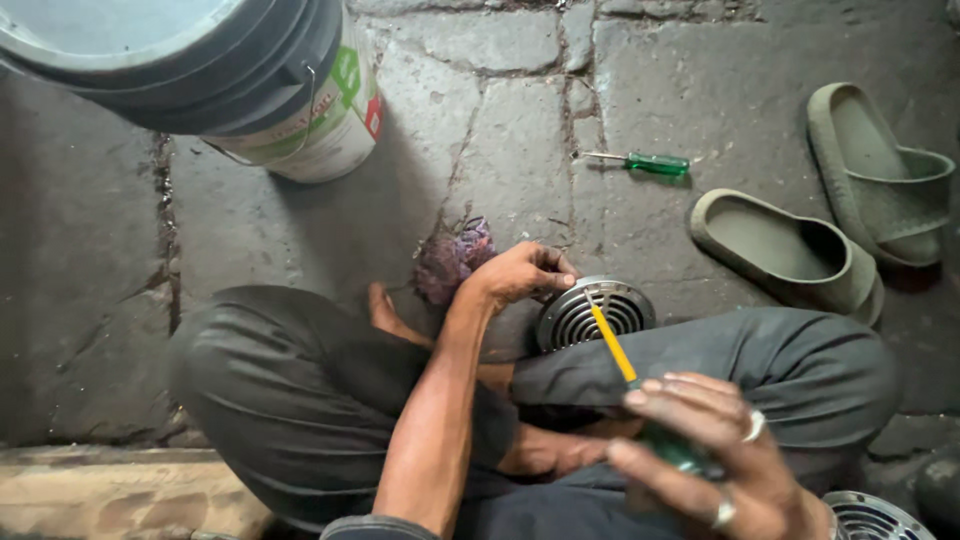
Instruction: The person sits on the floor and uses a screwdriver to tighten screws on a circular metal grate. They repeatedly adjust the grate and use the tool to secure the fasteners, occasionally picking up a small metal piece from a nearby bucket.
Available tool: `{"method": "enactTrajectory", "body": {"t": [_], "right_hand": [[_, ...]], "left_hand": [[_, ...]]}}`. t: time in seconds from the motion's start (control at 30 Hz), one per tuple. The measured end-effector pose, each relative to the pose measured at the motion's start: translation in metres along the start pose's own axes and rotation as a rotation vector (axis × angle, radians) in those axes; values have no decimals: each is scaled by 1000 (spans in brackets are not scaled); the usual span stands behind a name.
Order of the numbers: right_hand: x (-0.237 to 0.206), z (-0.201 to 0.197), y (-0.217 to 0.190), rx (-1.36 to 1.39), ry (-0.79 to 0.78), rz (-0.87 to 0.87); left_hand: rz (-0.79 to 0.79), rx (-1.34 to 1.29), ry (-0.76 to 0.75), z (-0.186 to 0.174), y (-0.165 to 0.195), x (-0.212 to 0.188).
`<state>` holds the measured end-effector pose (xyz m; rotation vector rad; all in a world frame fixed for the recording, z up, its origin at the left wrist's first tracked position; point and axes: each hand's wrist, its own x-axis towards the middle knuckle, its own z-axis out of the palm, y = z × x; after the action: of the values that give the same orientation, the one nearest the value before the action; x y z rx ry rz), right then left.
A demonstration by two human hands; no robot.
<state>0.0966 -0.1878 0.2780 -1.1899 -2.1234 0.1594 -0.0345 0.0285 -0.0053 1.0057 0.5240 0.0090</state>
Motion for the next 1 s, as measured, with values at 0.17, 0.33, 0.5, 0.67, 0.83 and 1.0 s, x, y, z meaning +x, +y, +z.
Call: {"method": "enactTrajectory", "body": {"t": [0.17,0.33,0.5,0.67,0.83,1.0], "right_hand": [[20,4,17,360,-266,-175],[43,11,52,913,-620,-143],[70,17,56,973,-937,-238],[68,26,51,852,-1036,-251],[23,44,57,952,-619,-263],[-3,55,33,785,-147,-212]], "left_hand": [[-15,55,4,0,-2,5],[-3,16,-25,-3,-6,4],[-1,-25,-35,-3,-8,1],[7,28,-14,3,-7,-7],[-17,-29,-12,10,-6,-17],[-11,34,10,11,-7,-19]]}}
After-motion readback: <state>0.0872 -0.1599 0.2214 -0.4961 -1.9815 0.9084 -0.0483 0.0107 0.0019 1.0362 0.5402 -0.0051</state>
